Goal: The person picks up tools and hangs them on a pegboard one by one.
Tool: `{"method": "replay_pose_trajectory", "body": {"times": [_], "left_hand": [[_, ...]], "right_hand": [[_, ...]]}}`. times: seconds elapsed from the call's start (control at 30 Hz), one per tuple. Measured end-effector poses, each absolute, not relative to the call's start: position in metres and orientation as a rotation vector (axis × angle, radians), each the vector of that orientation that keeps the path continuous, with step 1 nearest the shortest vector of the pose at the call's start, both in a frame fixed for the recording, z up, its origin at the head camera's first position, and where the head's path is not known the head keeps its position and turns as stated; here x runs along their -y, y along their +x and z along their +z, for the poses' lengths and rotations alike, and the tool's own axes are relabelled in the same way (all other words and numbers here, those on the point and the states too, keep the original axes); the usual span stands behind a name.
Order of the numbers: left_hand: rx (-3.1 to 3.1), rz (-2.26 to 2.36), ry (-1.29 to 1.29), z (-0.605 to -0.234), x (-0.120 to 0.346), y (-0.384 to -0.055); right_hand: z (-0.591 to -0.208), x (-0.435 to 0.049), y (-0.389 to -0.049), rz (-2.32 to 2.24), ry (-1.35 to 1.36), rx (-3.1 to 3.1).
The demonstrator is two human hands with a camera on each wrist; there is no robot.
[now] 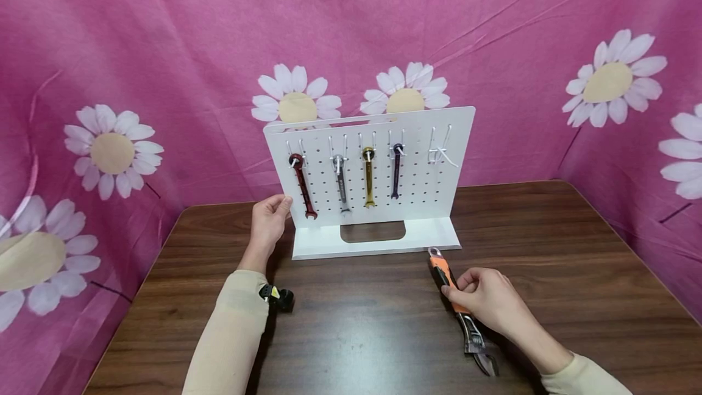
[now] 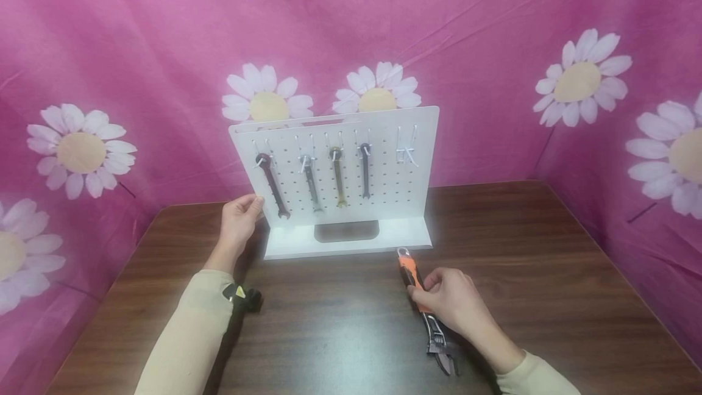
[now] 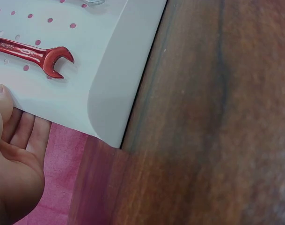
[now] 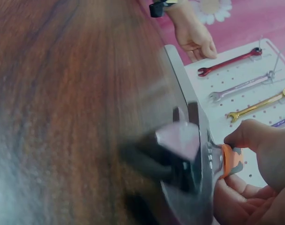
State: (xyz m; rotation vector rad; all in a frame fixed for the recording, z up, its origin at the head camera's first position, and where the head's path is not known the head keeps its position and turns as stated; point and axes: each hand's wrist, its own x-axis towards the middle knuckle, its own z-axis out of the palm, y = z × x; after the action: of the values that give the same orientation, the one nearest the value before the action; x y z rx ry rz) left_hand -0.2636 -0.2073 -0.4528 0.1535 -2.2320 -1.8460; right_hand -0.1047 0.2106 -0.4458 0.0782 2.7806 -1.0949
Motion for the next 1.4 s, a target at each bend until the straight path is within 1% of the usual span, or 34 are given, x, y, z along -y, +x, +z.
{"method": "replay_pose_trajectory", "body": {"times": [0.2,0.5,0.93,1.4], "left_hand": [[2.228,-1.851,0.154,-0.452,0.206,-0.262],[2.224,-1.853,0.157,-0.452,0.206,-0.262],[2.236,-1.852,0.153,-0.451,0.205,-0.261],[2.258,-1.845,0.169,-0.451,0.207,-0.263]], "right_hand": [[-0.449,-0.215,-0.103,-1.312,0.066,-2.641],[-0.444,-0.217,-0.103,-1.565,0.134,-2.457],[-0.433,-0.217,-0.106,-1.718,0.193,-2.54],[-0.41,-0.215,-0.118,-1.973,0.156,-2.592]]}}
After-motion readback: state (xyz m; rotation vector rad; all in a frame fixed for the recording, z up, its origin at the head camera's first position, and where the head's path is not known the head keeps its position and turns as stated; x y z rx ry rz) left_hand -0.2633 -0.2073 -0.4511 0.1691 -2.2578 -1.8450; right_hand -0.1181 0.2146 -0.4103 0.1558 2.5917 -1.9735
